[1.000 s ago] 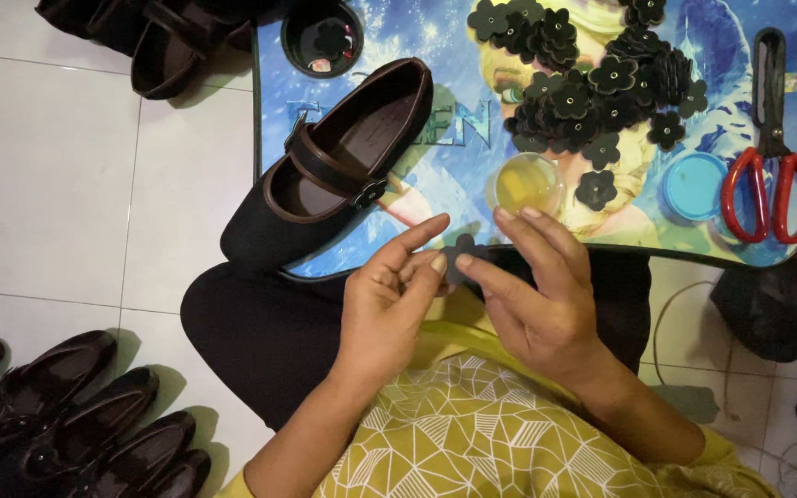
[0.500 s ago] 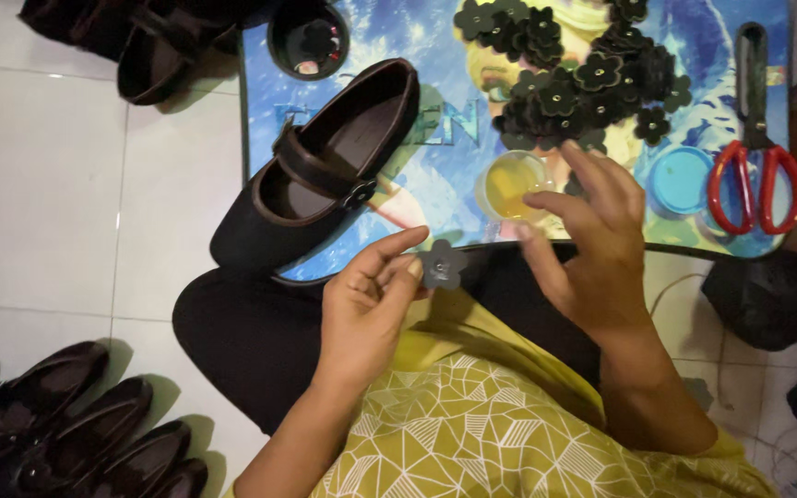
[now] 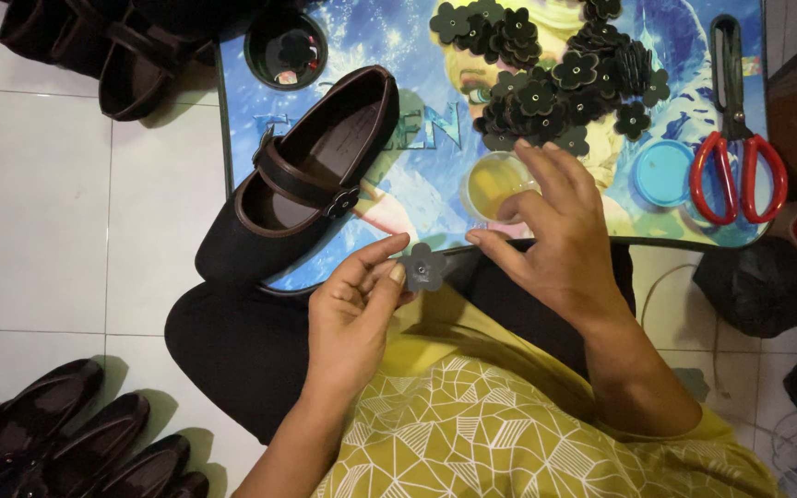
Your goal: The person sits on the floor with a lap tray, dips small black flower-shaped pieces into a container of glue, and presses them onto the strap of a black Mary Jane shoe. They work on one shoe at a time, placing flowers across the strap, with many finished shoes piled around on the floor.
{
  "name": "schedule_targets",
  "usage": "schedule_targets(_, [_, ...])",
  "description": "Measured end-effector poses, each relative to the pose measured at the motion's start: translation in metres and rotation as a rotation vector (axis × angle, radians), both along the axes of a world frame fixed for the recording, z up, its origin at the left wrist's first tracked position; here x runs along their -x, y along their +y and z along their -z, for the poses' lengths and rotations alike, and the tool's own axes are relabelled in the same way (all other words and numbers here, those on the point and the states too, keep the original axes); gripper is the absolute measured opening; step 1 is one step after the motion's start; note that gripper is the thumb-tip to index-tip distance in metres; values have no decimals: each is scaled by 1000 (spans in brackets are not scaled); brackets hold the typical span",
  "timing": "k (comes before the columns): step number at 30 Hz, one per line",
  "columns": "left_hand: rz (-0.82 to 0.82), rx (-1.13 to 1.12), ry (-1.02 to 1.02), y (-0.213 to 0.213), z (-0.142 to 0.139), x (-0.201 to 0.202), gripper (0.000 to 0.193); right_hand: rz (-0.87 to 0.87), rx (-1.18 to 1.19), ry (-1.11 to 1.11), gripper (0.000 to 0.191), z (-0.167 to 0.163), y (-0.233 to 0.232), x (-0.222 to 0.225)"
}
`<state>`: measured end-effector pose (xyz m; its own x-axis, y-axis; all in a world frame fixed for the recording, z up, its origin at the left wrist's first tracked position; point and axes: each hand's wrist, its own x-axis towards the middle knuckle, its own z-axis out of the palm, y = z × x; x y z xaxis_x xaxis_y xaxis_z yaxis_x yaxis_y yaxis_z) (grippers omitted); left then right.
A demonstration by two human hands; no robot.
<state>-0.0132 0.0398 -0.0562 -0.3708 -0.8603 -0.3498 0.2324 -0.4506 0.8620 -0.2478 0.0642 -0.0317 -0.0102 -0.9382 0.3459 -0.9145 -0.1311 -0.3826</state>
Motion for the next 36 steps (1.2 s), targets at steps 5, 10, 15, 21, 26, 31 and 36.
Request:
schedule_targets(5, [1,3,14,-1,4,1,33,13,0,-12,36,-1,2,0])
schedule_targets(10, [-8,15,14,0,5,0,34,-62,19,-71,36,-13,7,-3])
schedule_targets(15, [-7,14,55,-1,2,2,34,-186,50,-227,25,-32,24,-18])
schedule_targets(21, [35,31,63,1,-5,-1,35,-227,97,-88,37,-24,25,-42])
schedule_targets(26, [5,35,49,2,-6,-1,35,-231,111,-7,42,-17,27,-47])
schedule_targets(31, [-24,21,69,1,-6,-1,34,-276,139,-35,40,-16,29,-51])
schedule_targets(36, [23,58,51,2,-6,0,36,-233,76,-105,41,-20,29,-51])
